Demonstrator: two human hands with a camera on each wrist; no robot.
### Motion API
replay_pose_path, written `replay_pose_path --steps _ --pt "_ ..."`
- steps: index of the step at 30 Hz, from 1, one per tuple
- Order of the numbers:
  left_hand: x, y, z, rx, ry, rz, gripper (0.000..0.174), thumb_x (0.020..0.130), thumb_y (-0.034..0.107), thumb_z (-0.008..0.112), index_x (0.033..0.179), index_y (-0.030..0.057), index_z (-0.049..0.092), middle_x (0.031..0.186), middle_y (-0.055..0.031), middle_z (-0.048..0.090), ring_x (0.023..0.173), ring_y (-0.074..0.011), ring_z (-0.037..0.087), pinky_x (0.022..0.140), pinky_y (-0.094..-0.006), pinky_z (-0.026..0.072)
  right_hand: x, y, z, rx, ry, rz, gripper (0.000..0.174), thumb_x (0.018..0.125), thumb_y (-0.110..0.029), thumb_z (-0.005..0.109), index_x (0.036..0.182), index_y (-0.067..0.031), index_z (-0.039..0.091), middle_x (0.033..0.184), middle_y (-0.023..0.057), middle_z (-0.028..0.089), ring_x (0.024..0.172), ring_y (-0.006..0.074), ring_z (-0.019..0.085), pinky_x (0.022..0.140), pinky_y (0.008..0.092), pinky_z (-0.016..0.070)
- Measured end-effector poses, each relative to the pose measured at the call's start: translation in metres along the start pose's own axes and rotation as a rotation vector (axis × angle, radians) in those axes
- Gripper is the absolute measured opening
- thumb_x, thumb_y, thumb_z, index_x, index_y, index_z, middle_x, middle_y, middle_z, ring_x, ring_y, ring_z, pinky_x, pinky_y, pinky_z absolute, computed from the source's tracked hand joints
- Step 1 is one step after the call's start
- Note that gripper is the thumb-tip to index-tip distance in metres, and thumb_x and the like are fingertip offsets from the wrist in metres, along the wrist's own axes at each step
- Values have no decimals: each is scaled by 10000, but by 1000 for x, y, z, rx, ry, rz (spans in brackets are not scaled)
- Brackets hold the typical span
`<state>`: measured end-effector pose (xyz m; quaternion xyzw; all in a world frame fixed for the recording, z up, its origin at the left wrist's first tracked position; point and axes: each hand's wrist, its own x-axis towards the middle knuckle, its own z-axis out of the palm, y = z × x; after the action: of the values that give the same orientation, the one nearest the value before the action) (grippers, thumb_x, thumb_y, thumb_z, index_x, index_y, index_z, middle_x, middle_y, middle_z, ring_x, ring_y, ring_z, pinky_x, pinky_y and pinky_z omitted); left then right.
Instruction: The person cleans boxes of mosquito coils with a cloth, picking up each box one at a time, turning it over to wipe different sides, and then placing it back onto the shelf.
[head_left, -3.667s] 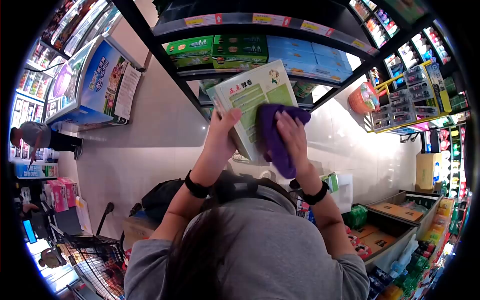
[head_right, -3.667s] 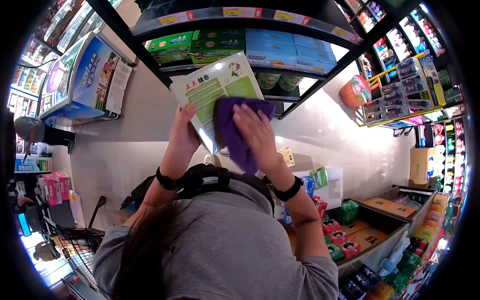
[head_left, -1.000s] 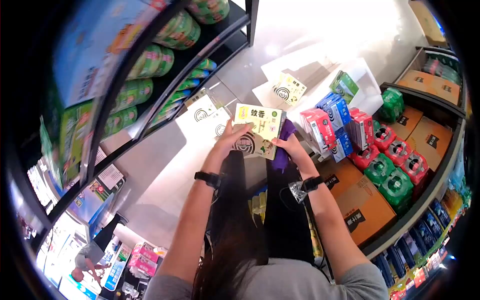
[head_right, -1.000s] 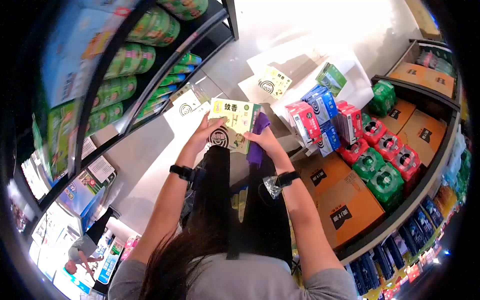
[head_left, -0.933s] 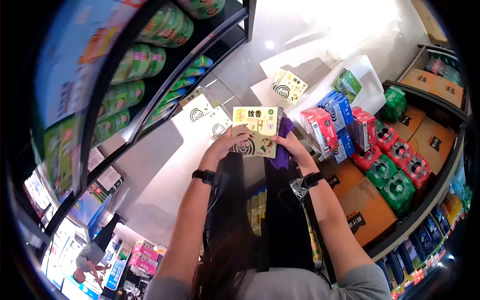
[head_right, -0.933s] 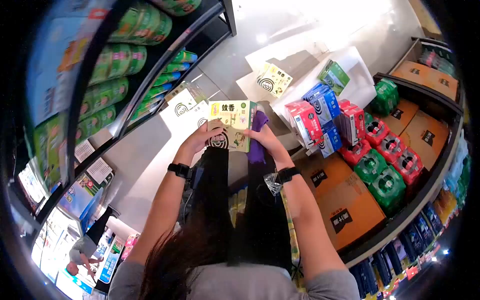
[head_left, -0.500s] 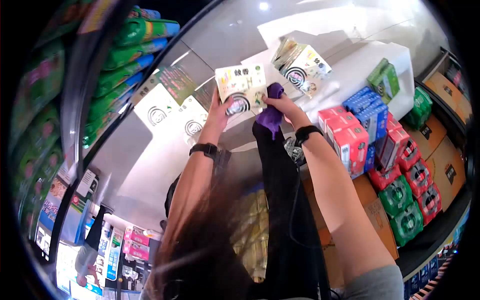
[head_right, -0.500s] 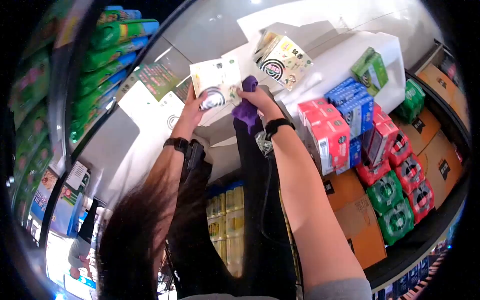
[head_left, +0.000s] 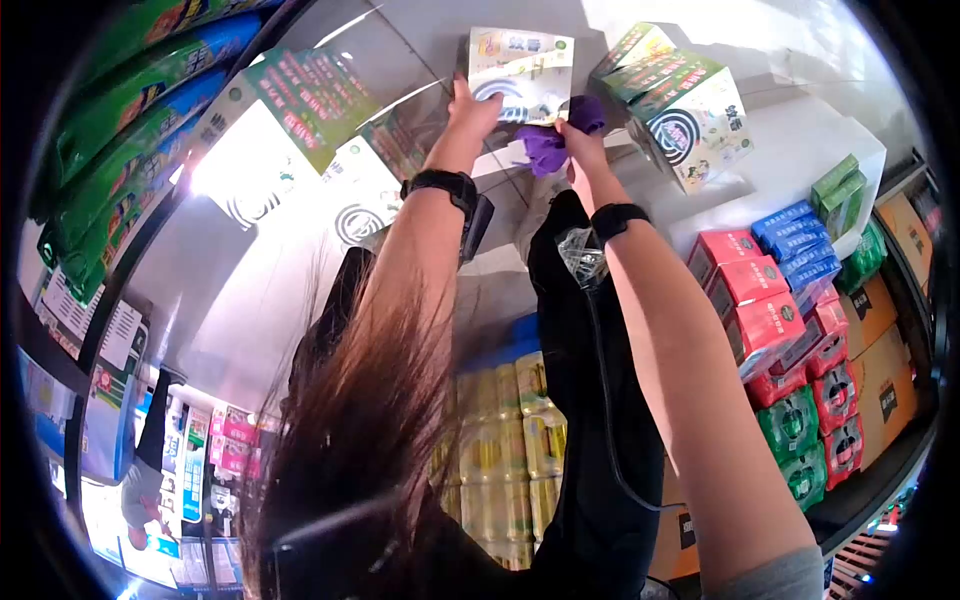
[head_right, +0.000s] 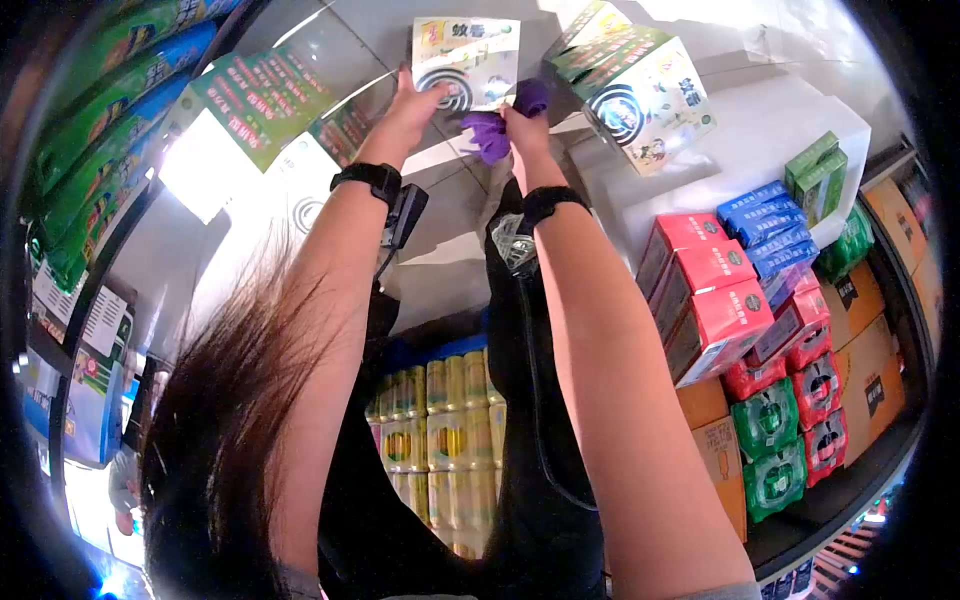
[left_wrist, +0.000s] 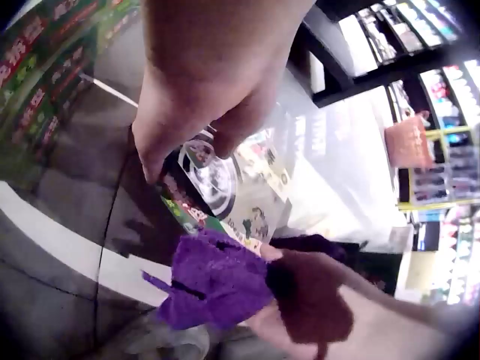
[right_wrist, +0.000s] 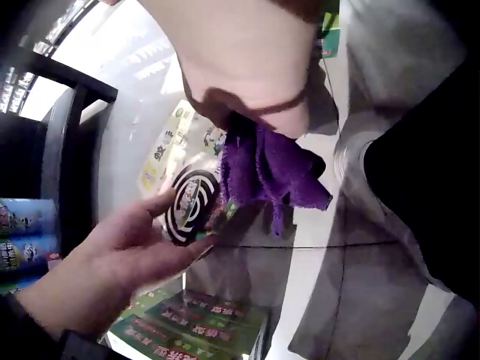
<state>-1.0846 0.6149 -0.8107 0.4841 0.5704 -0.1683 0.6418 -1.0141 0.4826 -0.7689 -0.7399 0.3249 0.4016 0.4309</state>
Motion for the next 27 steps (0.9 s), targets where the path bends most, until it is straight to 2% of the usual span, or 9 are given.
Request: replay_pose_path --steps 1,5,8,13,19,21,24,26,27 --pt "-1 -2 0 68 -36 -25 950 786 210 635 1372 -17 -77 1238 -177 441 1124 -245 443 966 -315 324 11 11 -1 1 -5 5 373 718 -75 635 1062 7 515 915 93 594 796 192 578 684 336 460" --pt "-60 20 -23 -19 -292 31 905 734 276 658 1394 33 89 1313 -184 372 1170 -266 414 941 -357 360 17 35 -12 -390 141 -528 321 664 -111 610 972 -38 561 812 168 618 732 306 607 664 377 463" --pt "-83 -23 -36 340 52 219 761 751 248 633 1359 36 226 1192 -180 484 1057 -232 506 847 -337 418 -60 4 -3 -512 179 -521 244 675 -118 604 907 -43 584 741 145 627 746 302 624 660 380 468" --pt "-171 -50 -98 212 321 211 376 786 191 592 1089 9 463 759 -87 551 667 -199 552 637 -302 446 -109 16 24 -607 -312 -405 372 643 -230 593 942 -10 607 785 185 633 758 317 617 700 364 464" --pt "-173 -94 -190 64 647 -1 663 738 212 647 1251 -30 303 1200 -216 358 1117 -321 395 904 -394 373 -116 38 91 -710 -476 -295 304 632 -233 581 796 19 625 748 189 631 737 306 622 650 363 463" --pt "-144 -111 -210 -66 530 -152 792 709 235 669 1326 -19 241 1270 -224 342 1185 -338 356 962 -404 331 -119 39 106 -606 -526 -209 232 684 -124 560 828 55 596 725 62 598 637 136 547 583 276 429" --pt "-134 -117 -224 -282 227 -28 758 699 245 664 1321 23 292 1252 -213 385 1186 -326 362 973 -381 315 -129 34 116 -716 -616 -233 254 702 -163 558 847 43 588 758 71 597 694 137 554 623 276 426" --pt "-119 -127 -232 166 -228 601 752 703 259 647 1338 76 288 1249 -197 412 1178 -293 378 979 -361 297 -125 40 119 -670 -662 -160 280 716 -156 553 916 39 576 805 78 592 727 151 563 645 276 436" --pt "-120 -126 -227 154 -221 598 752 703 259 647 1338 76 288 1249 -197 412 1178 -293 378 979 -361 297 -127 42 120 -600 -645 -133 295 720 -155 552 943 39 569 831 80 590 733 156 566 649 278 441"
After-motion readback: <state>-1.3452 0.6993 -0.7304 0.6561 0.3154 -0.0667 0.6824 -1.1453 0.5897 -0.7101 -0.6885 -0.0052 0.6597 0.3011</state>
